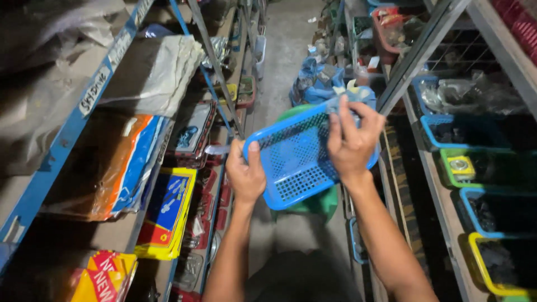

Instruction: The person wipes a blue plastic basket with a cloth in a cluttered storage aisle. They then pick up a small blue box and wipe it with the same cloth, handling the items one at a time.

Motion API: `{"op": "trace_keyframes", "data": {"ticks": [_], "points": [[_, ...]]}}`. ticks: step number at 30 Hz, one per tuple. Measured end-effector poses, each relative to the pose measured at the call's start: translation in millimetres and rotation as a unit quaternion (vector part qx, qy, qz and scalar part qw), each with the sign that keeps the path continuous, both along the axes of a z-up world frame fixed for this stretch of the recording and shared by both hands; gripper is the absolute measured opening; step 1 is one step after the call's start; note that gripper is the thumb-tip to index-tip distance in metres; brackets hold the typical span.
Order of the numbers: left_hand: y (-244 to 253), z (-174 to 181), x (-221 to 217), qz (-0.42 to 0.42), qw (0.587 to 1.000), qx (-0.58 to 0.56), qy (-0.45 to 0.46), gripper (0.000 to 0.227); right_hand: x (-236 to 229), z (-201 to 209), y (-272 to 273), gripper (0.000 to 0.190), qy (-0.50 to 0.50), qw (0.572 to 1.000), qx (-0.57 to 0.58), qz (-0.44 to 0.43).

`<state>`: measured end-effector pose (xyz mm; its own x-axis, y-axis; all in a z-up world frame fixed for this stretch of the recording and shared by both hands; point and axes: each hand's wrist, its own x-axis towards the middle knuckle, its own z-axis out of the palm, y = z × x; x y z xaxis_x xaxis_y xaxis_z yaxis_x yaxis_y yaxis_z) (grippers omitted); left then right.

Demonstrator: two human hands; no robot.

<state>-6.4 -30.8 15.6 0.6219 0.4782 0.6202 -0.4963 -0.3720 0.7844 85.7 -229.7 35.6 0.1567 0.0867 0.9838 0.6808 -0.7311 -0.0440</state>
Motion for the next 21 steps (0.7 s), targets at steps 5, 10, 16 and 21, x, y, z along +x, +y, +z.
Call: {"op": "trace_keyframes", "data": {"ticks": [5, 10, 16, 21], "points": [[7.8, -21.8, 6.7, -0.011, 1.000, -0.010, -0.011, 0.032, -33.5, -15.5, 55.1, 0.023, 0.022, 0.997, -0.002, 0.067], [32.8, -28.8, -5.9, -0.007, 1.000, -0.012, -0.015, 0.031, -18.0, -6.8, 25.7, 0.015, -0.008, 1.000, -0.006, 0.026], [44.1, -31.6, -9.9, 0.018, 1.000, -0.003, 0.011, 0.031, -1.1, -22.3, -11.0, 0.030, 0.176, 0.984, 0.025, 0.000], [43.4, -40.0, 1.9, 0.110, 0.986, 0.071, 0.104, 0.030, 5.2, -23.7, -41.7, 0.025, 0.384, 0.917, 0.077, 0.083]]}}
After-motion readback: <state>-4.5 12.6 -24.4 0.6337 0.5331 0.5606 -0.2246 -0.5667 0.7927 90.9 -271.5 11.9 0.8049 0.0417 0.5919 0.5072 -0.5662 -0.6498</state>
